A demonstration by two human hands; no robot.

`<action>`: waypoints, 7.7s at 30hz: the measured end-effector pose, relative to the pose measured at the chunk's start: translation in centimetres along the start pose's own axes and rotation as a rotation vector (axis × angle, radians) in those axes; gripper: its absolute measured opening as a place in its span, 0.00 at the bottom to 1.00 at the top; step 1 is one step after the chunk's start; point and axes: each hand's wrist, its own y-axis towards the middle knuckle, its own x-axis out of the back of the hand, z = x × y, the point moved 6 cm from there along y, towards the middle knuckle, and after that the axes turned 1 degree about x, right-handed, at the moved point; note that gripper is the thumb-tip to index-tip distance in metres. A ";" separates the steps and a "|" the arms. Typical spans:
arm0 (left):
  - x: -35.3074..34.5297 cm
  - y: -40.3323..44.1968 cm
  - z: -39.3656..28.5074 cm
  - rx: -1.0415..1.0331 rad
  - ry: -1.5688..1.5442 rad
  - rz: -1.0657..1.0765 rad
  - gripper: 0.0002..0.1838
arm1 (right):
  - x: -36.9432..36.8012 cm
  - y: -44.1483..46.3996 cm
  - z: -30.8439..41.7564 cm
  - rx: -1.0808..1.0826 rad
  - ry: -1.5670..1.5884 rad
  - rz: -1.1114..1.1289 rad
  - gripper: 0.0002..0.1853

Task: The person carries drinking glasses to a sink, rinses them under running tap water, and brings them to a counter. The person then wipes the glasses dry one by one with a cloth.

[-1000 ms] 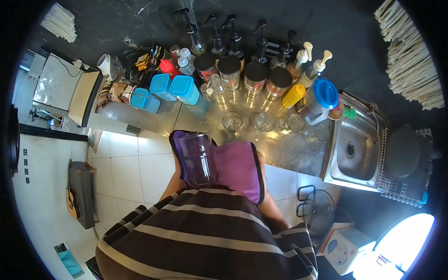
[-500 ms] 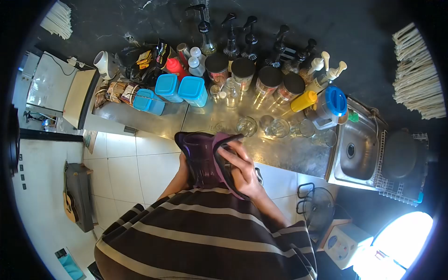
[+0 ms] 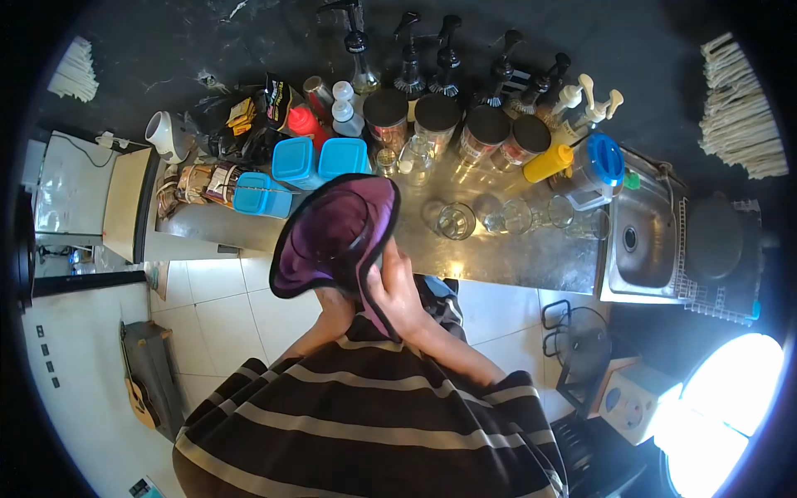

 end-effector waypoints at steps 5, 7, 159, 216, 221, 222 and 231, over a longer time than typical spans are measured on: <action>1.0 7.1 -3.5 0.187 -0.291 0.081 0.36 | -0.5 2.4 0.4 0.325 -0.091 -0.175 0.24; 1.3 9.9 -3.8 0.442 -0.505 -0.007 0.37 | -0.9 3.3 0.3 0.479 -0.247 -0.208 0.23; -0.1 -9.9 -10.8 0.831 -0.761 0.100 0.30 | 2.8 -18.3 -5.2 -0.065 0.221 0.076 0.22; 9.8 -3.2 -3.5 0.777 -1.017 0.225 0.28 | -8.7 -9.8 -0.2 -0.143 0.072 0.122 0.21; 9.1 -3.7 -3.9 0.780 -0.918 0.078 0.28 | -8.7 -10.3 1.6 0.133 0.222 0.012 0.26; 8.9 -3.9 -3.7 0.756 -0.892 0.071 0.28 | -8.4 -10.4 1.9 0.091 0.215 -0.016 0.24; 7.3 -4.2 -3.3 0.964 -1.241 -0.020 0.33 | -7.5 -10.8 -0.8 -0.135 0.065 0.112 0.20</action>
